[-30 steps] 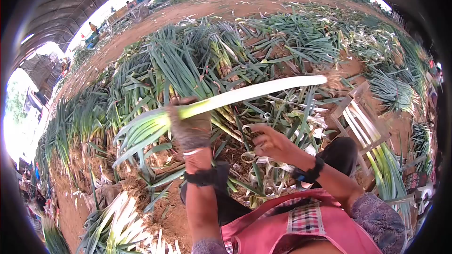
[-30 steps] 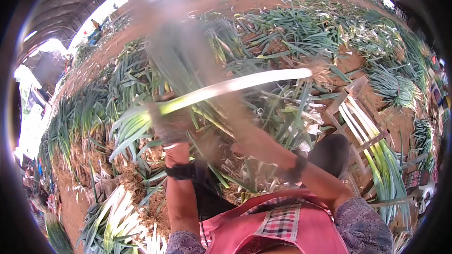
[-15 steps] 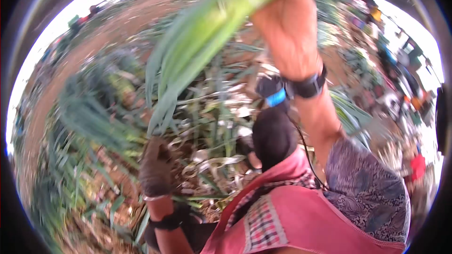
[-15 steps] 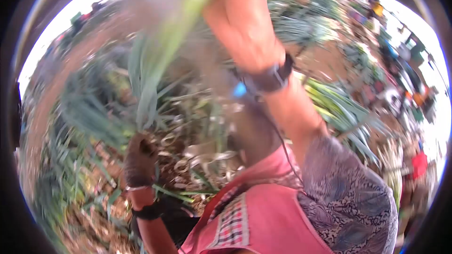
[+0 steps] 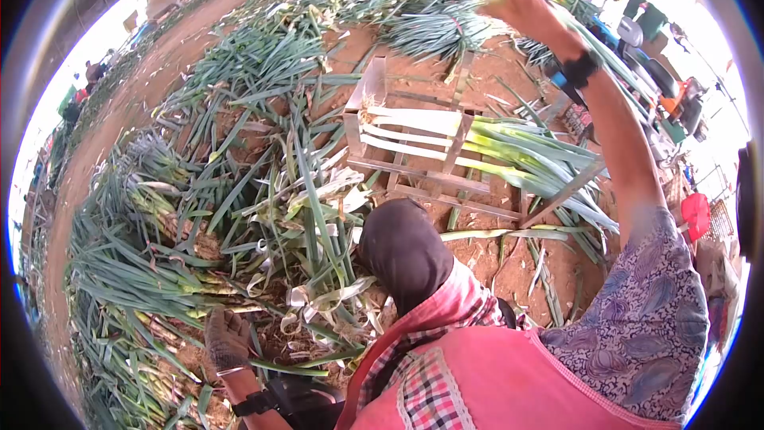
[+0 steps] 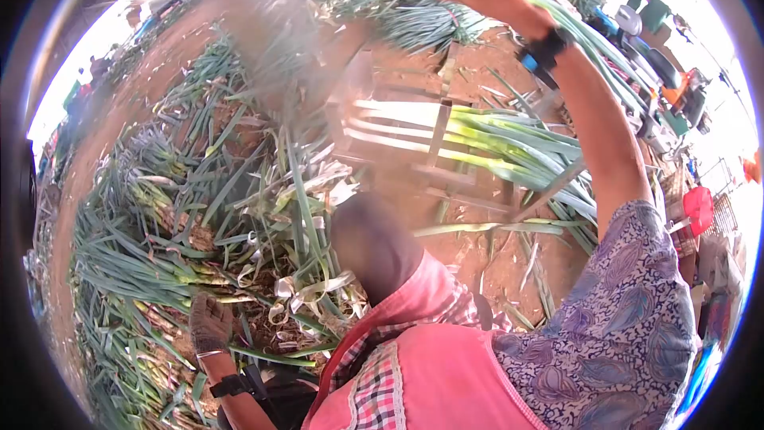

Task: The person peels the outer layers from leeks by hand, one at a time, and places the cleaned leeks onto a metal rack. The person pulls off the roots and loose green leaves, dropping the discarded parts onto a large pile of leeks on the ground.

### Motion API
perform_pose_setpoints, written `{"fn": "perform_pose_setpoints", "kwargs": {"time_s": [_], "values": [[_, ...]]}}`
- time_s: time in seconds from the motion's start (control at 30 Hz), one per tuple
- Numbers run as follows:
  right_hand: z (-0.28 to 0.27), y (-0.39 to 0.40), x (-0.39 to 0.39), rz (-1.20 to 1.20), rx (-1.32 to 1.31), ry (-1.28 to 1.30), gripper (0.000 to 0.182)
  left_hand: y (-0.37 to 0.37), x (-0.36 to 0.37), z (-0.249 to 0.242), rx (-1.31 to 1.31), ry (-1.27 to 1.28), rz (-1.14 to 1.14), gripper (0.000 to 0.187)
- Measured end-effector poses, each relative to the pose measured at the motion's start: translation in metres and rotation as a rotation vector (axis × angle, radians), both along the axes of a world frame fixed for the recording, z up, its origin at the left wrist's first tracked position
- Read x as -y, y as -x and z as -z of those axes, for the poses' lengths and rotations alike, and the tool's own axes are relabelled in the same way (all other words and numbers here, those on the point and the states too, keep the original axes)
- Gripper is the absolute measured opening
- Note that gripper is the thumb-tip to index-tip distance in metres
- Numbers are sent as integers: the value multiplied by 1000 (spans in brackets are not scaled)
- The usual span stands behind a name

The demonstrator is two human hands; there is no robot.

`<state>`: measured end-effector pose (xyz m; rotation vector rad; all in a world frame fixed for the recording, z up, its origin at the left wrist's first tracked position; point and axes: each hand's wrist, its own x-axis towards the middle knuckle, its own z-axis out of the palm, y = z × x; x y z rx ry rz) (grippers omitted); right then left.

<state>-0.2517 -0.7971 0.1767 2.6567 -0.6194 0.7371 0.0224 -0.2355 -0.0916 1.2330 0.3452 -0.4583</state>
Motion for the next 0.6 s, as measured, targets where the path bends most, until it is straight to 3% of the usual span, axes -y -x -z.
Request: {"fn": "perform_pose_setpoints", "kwargs": {"time_s": [0.03,0.07,0.1,0.13,0.17,0.2,0.27,0.3,0.37,0.47,0.5,0.57,0.6], "values": [[17,15,12,21,-71,-43,54,-2,-5,3,0,0,80,13],[55,33,55,-154,22,43,43,-6,-15,12,-4,0,149,14],[85,49,80,-50,-47,63,44,-6,-28,23,-13,0,199,16],[104,59,91,-85,-82,-55,49,-3,-30,30,24,-9,252,15],[123,73,94,-182,-56,-104,55,1,-37,38,135,-193,289,15],[131,74,89,104,-137,-317,57,1,-46,52,172,-246,295,13],[169,80,116,312,-263,-369,59,0,-63,79,242,-355,305,10],[219,110,174,148,-263,-166,57,9,-55,75,122,-424,168,8],[239,93,173,236,-318,-273,61,24,-45,68,88,-451,190,10],[240,23,156,-85,-49,-454,53,26,-42,100,124,-539,280,14],[220,-10,118,-205,54,-554,48,32,-36,103,170,-537,345,17],[172,-65,32,-317,-21,-755,43,36,-24,127,134,-583,388,20],[158,-86,-10,-409,-102,-696,44,38,-21,146,101,-511,370,20]]}}
